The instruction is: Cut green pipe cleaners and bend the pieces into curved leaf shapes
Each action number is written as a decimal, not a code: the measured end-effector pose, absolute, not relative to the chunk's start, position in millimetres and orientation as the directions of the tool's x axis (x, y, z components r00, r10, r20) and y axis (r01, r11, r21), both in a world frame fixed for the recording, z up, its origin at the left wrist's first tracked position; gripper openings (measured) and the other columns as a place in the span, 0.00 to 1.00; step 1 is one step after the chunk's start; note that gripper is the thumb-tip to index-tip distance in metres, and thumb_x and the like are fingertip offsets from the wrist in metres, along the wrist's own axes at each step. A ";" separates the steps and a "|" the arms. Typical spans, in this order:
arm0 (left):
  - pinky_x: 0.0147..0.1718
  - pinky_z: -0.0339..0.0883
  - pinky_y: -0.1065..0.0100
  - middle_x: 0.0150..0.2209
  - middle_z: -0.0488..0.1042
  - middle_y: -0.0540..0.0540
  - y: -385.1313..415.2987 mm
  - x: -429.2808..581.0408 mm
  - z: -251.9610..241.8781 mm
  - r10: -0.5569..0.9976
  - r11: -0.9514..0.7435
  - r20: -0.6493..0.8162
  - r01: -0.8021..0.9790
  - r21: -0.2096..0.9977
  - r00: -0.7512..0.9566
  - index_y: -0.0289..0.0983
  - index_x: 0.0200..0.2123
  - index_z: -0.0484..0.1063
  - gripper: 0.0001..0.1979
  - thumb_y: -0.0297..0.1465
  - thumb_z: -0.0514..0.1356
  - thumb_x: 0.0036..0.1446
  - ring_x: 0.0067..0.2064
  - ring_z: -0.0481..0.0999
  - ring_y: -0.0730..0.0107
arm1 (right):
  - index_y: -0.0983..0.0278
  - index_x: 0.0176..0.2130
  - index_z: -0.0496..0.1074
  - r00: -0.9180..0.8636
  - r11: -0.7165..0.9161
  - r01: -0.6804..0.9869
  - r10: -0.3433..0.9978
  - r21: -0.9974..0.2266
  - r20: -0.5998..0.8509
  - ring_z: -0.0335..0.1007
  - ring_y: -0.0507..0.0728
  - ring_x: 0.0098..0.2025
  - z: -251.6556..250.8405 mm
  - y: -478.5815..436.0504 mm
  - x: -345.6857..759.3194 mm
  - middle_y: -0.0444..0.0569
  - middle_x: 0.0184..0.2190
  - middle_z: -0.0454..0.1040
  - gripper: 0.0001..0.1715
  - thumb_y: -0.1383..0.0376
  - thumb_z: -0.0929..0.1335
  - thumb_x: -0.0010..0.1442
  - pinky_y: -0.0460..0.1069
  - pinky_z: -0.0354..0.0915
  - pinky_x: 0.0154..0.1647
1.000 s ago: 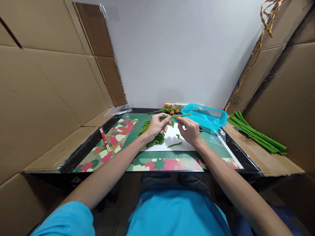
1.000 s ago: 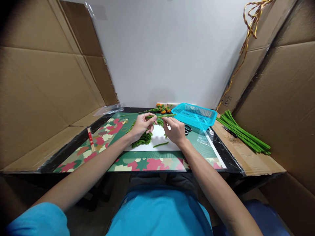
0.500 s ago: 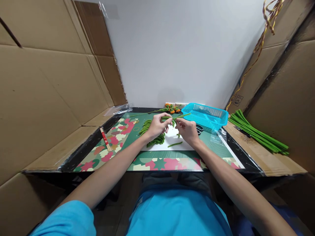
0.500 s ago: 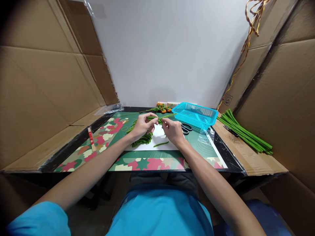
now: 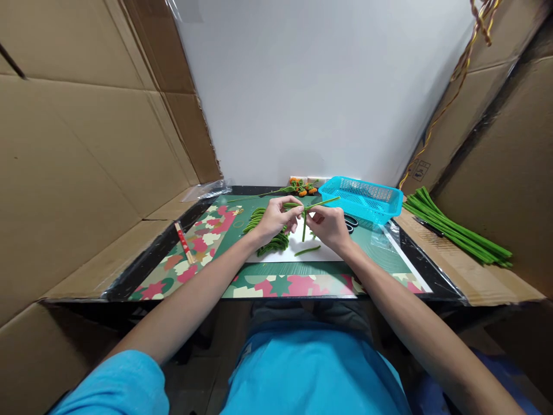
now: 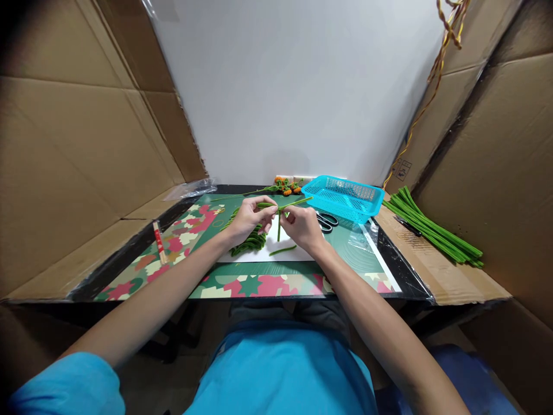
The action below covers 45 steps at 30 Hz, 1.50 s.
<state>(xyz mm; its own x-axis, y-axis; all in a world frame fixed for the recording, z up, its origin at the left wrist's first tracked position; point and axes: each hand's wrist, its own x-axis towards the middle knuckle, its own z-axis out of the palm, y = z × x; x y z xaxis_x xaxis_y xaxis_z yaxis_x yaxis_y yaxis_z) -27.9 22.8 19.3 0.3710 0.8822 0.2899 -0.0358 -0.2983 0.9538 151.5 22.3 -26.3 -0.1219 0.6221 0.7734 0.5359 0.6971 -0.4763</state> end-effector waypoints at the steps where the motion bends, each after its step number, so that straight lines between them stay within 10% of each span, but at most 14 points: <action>1: 0.10 0.57 0.76 0.23 0.74 0.53 22.5 -27.8 19.9 0.882 -0.301 0.292 -0.035 0.953 0.369 0.34 0.36 0.73 0.21 0.43 0.74 0.52 0.16 0.73 0.74 | 0.62 0.28 0.80 -0.118 0.698 0.532 0.622 -0.480 0.774 0.70 0.52 0.19 -25.9 22.3 151.8 0.44 0.19 0.76 0.10 0.67 0.70 0.61 0.45 0.62 0.26; 23: 0.13 0.52 0.76 0.15 0.65 0.56 21.1 -30.4 20.9 0.834 -0.431 0.307 0.194 0.881 0.459 0.36 0.34 0.74 0.14 0.41 0.69 0.58 0.14 0.62 0.78 | 0.62 0.23 0.74 -0.188 0.683 0.535 0.670 -0.497 0.719 0.72 0.53 0.21 -20.6 19.7 151.5 0.44 0.20 0.78 0.10 0.68 0.72 0.56 0.46 0.62 0.26; 34: 0.11 0.49 0.77 0.24 0.70 0.54 27.8 -33.3 17.1 0.903 -0.204 0.196 -0.021 0.979 0.383 0.35 0.36 0.72 0.21 0.45 0.73 0.54 0.16 0.66 0.80 | 0.61 0.50 0.78 -0.208 0.784 0.534 0.486 -0.318 0.849 0.79 0.51 0.30 -20.2 17.0 166.3 0.50 0.44 0.83 0.11 0.63 0.70 0.70 0.45 0.69 0.30; 45: 0.12 0.54 0.77 0.25 0.72 0.53 28.5 -33.8 12.5 0.864 -0.257 0.237 -0.014 0.966 0.444 0.35 0.36 0.73 0.21 0.45 0.73 0.55 0.17 0.68 0.80 | 0.60 0.49 0.82 -0.265 0.783 0.553 0.491 -0.287 0.830 0.83 0.53 0.36 -25.2 21.1 171.1 0.51 0.47 0.84 0.12 0.61 0.68 0.73 0.45 0.74 0.32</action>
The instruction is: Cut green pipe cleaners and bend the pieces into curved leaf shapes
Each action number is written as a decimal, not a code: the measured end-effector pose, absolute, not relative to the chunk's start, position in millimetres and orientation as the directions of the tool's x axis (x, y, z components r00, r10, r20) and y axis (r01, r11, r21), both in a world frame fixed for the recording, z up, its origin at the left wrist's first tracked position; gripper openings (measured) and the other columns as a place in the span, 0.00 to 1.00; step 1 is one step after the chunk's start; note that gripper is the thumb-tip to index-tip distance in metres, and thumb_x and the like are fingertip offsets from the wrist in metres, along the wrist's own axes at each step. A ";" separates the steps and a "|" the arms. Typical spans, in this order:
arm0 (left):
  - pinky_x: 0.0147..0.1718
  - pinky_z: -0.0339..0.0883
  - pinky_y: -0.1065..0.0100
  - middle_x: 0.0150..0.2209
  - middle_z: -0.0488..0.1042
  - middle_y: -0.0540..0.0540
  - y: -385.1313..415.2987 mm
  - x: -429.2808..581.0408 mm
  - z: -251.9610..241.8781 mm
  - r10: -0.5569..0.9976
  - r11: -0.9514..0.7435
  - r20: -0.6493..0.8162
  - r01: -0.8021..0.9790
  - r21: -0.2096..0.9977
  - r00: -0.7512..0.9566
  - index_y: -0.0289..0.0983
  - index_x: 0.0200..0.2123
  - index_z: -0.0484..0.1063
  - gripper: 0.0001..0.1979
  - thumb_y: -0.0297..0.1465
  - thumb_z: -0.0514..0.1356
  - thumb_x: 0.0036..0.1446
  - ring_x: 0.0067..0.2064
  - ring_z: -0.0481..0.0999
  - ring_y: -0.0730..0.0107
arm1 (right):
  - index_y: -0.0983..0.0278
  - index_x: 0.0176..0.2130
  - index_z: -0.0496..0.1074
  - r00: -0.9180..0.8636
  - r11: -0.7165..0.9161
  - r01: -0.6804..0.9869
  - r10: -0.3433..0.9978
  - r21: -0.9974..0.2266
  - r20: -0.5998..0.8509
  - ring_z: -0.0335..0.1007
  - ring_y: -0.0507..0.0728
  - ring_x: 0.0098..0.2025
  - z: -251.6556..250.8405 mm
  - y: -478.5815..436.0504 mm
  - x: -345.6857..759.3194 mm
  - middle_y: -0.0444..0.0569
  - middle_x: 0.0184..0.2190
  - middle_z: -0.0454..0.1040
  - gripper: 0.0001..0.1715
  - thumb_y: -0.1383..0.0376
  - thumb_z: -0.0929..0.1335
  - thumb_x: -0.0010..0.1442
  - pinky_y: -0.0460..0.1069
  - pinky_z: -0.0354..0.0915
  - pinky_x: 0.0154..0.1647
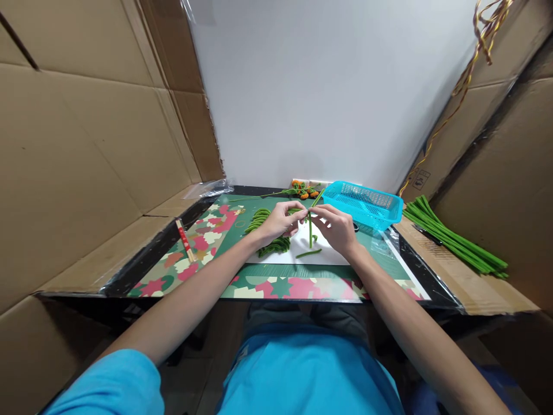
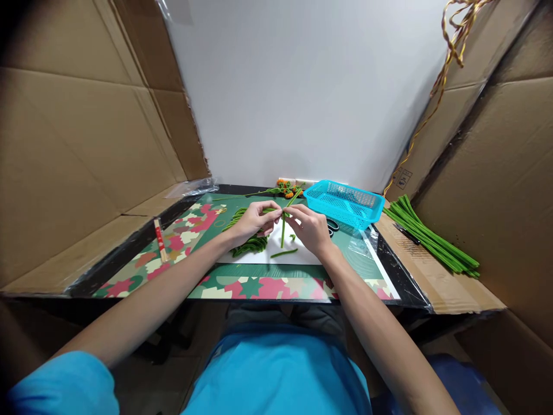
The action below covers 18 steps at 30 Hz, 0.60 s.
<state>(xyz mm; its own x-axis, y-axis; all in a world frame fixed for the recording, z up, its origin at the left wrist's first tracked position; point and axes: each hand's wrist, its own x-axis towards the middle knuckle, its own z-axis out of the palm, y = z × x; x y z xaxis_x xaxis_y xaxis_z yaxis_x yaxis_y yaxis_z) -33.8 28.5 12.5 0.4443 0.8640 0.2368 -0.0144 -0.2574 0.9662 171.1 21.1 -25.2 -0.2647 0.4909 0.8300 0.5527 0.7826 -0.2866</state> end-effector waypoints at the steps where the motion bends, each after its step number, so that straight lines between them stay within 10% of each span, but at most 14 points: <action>1: 0.12 0.54 0.77 0.24 0.71 0.53 29.1 -34.4 11.9 0.865 -0.273 0.248 -0.005 0.962 0.436 0.35 0.36 0.74 0.20 0.45 0.73 0.55 0.17 0.68 0.79 | 0.59 0.49 0.82 -0.272 0.778 0.558 0.500 -0.288 0.822 0.83 0.54 0.37 -25.3 20.9 171.1 0.51 0.48 0.84 0.13 0.61 0.68 0.73 0.45 0.74 0.32; 18: 0.13 0.54 0.76 0.19 0.68 0.55 25.8 -35.4 13.5 0.879 -0.305 0.269 0.031 0.952 0.394 0.34 0.33 0.77 0.18 0.42 0.74 0.51 0.17 0.65 0.78 | 0.59 0.44 0.83 -0.279 0.763 0.606 0.467 -0.224 0.839 0.79 0.53 0.33 -25.9 17.7 171.2 0.49 0.42 0.85 0.14 0.57 0.68 0.74 0.47 0.68 0.33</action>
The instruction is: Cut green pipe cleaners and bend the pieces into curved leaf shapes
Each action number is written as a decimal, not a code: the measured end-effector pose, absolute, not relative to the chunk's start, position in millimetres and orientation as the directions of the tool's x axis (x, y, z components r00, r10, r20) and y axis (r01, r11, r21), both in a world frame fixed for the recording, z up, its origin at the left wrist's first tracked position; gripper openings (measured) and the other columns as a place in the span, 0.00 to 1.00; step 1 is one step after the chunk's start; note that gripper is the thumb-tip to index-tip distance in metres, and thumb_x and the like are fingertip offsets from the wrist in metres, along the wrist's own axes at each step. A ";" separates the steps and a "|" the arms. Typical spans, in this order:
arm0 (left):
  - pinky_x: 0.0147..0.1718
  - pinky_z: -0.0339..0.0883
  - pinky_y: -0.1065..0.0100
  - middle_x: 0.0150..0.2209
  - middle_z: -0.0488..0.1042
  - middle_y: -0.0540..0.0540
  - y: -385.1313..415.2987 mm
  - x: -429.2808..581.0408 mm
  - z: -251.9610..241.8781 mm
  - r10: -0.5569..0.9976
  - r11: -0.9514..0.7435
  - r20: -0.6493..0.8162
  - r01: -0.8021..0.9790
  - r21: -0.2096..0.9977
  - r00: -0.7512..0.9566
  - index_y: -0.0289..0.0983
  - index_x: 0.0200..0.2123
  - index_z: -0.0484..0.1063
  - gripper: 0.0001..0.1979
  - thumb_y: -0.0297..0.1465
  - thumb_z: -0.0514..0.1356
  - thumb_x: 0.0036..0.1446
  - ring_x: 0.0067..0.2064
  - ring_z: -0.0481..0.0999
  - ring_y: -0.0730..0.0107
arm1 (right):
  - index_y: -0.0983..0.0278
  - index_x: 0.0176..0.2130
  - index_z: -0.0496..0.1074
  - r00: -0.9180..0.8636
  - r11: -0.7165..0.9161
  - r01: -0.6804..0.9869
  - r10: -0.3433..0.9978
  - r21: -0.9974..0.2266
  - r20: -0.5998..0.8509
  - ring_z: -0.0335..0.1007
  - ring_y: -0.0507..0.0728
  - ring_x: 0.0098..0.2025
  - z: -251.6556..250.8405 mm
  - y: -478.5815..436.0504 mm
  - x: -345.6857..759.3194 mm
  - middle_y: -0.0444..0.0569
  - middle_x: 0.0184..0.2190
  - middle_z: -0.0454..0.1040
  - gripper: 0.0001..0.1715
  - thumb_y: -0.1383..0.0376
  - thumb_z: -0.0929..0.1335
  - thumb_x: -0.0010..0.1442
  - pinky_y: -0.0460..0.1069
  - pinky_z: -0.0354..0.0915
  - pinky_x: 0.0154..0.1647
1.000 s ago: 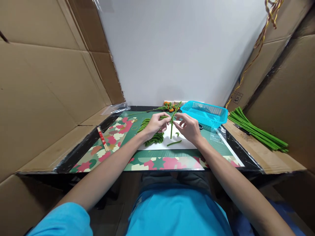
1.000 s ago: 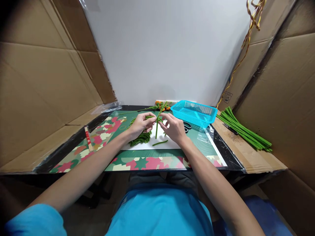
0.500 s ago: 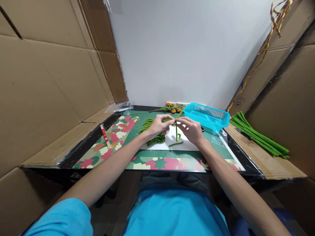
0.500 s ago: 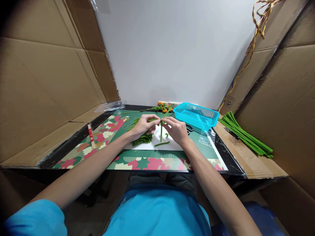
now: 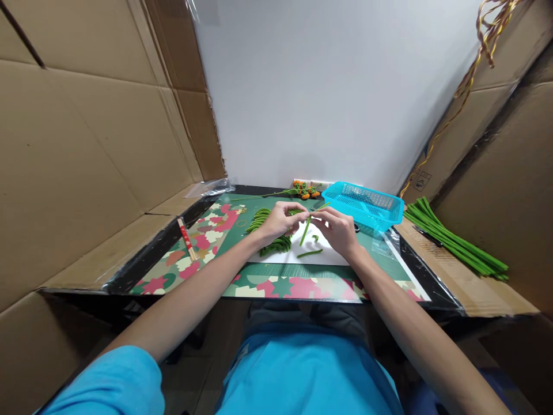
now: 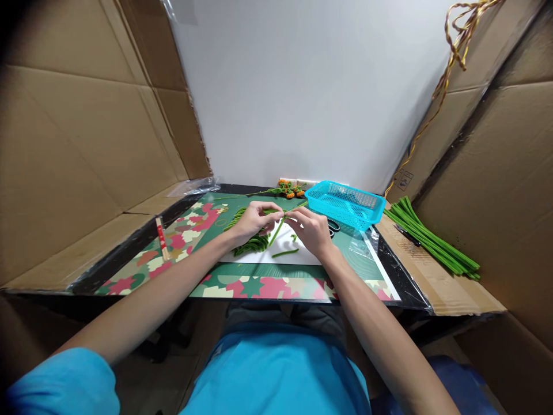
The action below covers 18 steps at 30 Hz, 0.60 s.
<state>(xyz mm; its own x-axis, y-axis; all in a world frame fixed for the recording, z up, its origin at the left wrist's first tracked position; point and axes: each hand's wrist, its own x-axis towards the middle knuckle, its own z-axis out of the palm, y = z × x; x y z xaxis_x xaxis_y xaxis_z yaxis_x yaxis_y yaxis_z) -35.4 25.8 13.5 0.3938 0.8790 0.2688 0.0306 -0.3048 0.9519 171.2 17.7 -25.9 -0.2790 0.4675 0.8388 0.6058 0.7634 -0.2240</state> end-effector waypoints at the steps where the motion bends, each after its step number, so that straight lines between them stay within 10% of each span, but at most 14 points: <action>1: 0.12 0.54 0.76 0.19 0.68 0.54 25.7 -35.0 13.7 0.882 -0.307 0.274 0.026 0.951 0.383 0.34 0.33 0.78 0.18 0.42 0.75 0.50 0.16 0.64 0.79 | 0.59 0.43 0.83 -0.282 0.764 0.606 0.466 -0.221 0.838 0.79 0.53 0.33 -26.0 17.6 171.0 0.49 0.42 0.85 0.14 0.57 0.68 0.74 0.47 0.68 0.33; 18: 0.17 0.53 0.74 0.19 0.69 0.51 21.0 -35.2 19.2 0.837 -0.437 0.388 0.044 0.898 0.386 0.31 0.31 0.83 0.14 0.38 0.73 0.52 0.19 0.62 0.78 | 0.60 0.44 0.81 -0.336 0.731 0.678 0.401 -0.077 0.852 0.79 0.54 0.34 -23.8 12.0 167.0 0.49 0.38 0.84 0.19 0.58 0.63 0.78 0.47 0.66 0.34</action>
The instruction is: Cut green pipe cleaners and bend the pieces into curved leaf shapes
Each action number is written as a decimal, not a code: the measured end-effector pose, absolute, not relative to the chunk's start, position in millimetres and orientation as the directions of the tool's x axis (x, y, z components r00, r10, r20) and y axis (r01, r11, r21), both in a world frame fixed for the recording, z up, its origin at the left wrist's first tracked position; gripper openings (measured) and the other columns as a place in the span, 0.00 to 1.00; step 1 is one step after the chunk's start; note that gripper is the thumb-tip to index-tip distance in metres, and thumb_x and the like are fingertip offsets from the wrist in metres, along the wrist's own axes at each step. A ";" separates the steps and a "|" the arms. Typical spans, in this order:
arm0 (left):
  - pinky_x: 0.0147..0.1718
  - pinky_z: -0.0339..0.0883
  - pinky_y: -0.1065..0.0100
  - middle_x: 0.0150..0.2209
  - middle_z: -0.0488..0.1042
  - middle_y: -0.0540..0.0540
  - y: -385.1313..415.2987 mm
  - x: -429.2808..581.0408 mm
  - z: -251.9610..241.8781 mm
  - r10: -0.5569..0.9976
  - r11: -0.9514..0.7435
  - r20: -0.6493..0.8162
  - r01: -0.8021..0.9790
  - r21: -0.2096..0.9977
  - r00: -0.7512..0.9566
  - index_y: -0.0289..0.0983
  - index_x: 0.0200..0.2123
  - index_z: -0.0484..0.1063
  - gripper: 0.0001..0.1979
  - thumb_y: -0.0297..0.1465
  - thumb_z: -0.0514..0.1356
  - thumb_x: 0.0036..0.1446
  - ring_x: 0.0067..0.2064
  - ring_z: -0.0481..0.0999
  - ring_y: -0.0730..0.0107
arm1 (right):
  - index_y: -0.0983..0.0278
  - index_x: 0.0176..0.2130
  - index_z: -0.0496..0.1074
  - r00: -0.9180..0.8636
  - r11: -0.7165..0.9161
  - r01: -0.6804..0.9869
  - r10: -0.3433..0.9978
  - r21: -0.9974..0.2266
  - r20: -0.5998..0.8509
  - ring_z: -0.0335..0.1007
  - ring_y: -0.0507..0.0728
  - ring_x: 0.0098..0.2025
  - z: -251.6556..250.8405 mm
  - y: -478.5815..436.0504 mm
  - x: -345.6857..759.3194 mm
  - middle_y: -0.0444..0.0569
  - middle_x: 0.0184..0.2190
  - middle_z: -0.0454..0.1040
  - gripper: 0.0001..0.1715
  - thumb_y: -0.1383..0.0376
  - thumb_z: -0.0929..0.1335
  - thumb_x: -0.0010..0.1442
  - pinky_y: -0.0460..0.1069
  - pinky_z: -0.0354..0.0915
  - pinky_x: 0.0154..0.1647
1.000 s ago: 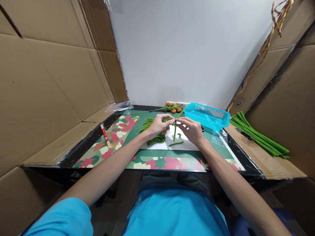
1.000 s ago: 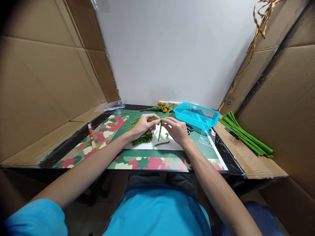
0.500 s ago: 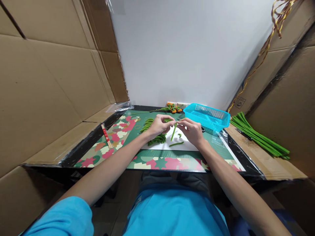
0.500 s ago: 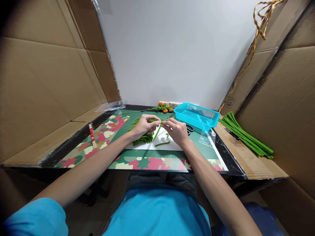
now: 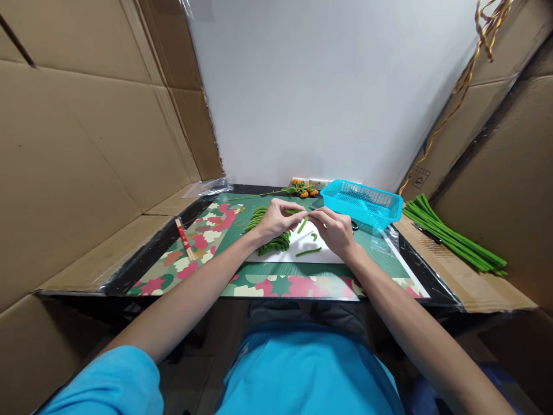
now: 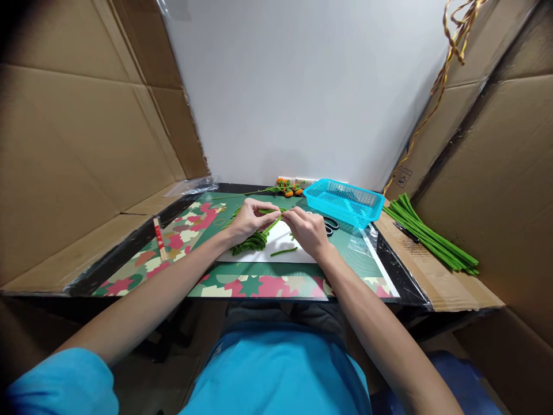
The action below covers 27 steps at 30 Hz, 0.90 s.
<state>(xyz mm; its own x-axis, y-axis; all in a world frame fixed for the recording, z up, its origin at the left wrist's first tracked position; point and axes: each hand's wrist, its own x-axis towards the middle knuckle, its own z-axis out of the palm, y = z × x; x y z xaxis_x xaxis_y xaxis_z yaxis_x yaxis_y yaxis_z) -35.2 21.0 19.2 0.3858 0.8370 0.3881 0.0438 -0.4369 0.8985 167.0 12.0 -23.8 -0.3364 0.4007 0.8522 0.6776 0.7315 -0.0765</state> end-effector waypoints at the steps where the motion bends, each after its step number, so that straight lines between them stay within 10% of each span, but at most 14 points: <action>1: 0.17 0.52 0.74 0.19 0.69 0.51 21.0 -34.1 19.8 0.842 -0.439 0.395 0.040 0.898 0.367 0.31 0.31 0.83 0.13 0.37 0.73 0.50 0.19 0.61 0.79 | 0.61 0.44 0.81 -0.339 0.731 0.679 0.396 -0.070 0.853 0.79 0.53 0.34 -23.4 11.8 166.3 0.49 0.38 0.84 0.20 0.58 0.62 0.78 0.47 0.66 0.34; 10: 0.19 0.53 0.74 0.22 0.70 0.50 15.1 -27.0 24.9 0.818 -0.512 0.479 0.024 0.858 0.318 0.31 0.30 0.83 0.11 0.35 0.72 0.51 0.22 0.61 0.79 | 0.62 0.38 0.76 -0.184 0.792 0.505 0.488 -0.345 0.853 0.70 0.53 0.30 -18.3 11.9 157.5 0.49 0.32 0.77 0.22 0.55 0.62 0.77 0.47 0.63 0.32; 16: 0.25 0.59 0.71 0.27 0.74 0.46 14.7 -32.9 27.6 0.560 -0.827 0.738 0.312 0.468 0.376 0.33 0.31 0.83 0.10 0.32 0.65 0.62 0.27 0.68 0.74 | 0.63 0.28 0.71 -0.110 0.538 -0.014 0.837 -0.843 0.536 0.58 0.50 0.21 -12.3 14.8 145.1 0.41 0.20 0.65 0.27 0.44 0.73 0.63 0.46 0.53 0.22; 20: 0.27 0.60 0.70 0.28 0.75 0.46 14.7 -34.6 25.5 0.430 -0.890 0.765 0.368 0.269 0.480 0.34 0.33 0.83 0.11 0.30 0.62 0.65 0.27 0.69 0.73 | 0.63 0.27 0.71 -0.295 0.251 -0.248 0.901 -0.936 0.319 0.54 0.48 0.20 -10.0 19.8 149.9 0.38 0.21 0.62 0.29 0.43 0.78 0.53 0.45 0.51 0.20; 24: 0.26 0.59 0.70 0.27 0.76 0.46 16.5 -31.5 18.1 0.600 -0.790 0.717 0.399 0.465 0.354 0.34 0.32 0.83 0.11 0.33 0.64 0.63 0.26 0.68 0.74 | 0.63 0.29 0.73 -0.222 0.439 -0.016 0.875 -0.898 0.431 0.59 0.50 0.20 -10.8 19.4 157.8 0.42 0.22 0.66 0.25 0.46 0.73 0.63 0.46 0.56 0.20; 27: 0.24 0.60 0.71 0.28 0.78 0.46 23.1 -31.1 12.9 0.814 -0.581 0.533 0.308 0.753 0.232 0.32 0.33 0.84 0.11 0.36 0.69 0.57 0.25 0.69 0.74 | 0.63 0.35 0.76 -0.090 0.710 0.386 0.664 -0.589 0.742 0.67 0.52 0.25 -14.7 17.1 162.9 0.48 0.30 0.76 0.18 0.53 0.68 0.71 0.47 0.62 0.27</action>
<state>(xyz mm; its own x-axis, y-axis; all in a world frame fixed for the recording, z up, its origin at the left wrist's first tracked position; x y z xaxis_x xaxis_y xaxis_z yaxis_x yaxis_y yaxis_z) -31.1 23.1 12.9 0.2316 0.8141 0.5326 0.3085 -0.5806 0.7535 162.9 17.1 -14.7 -0.0904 0.6642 0.7421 0.3857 0.7103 -0.5888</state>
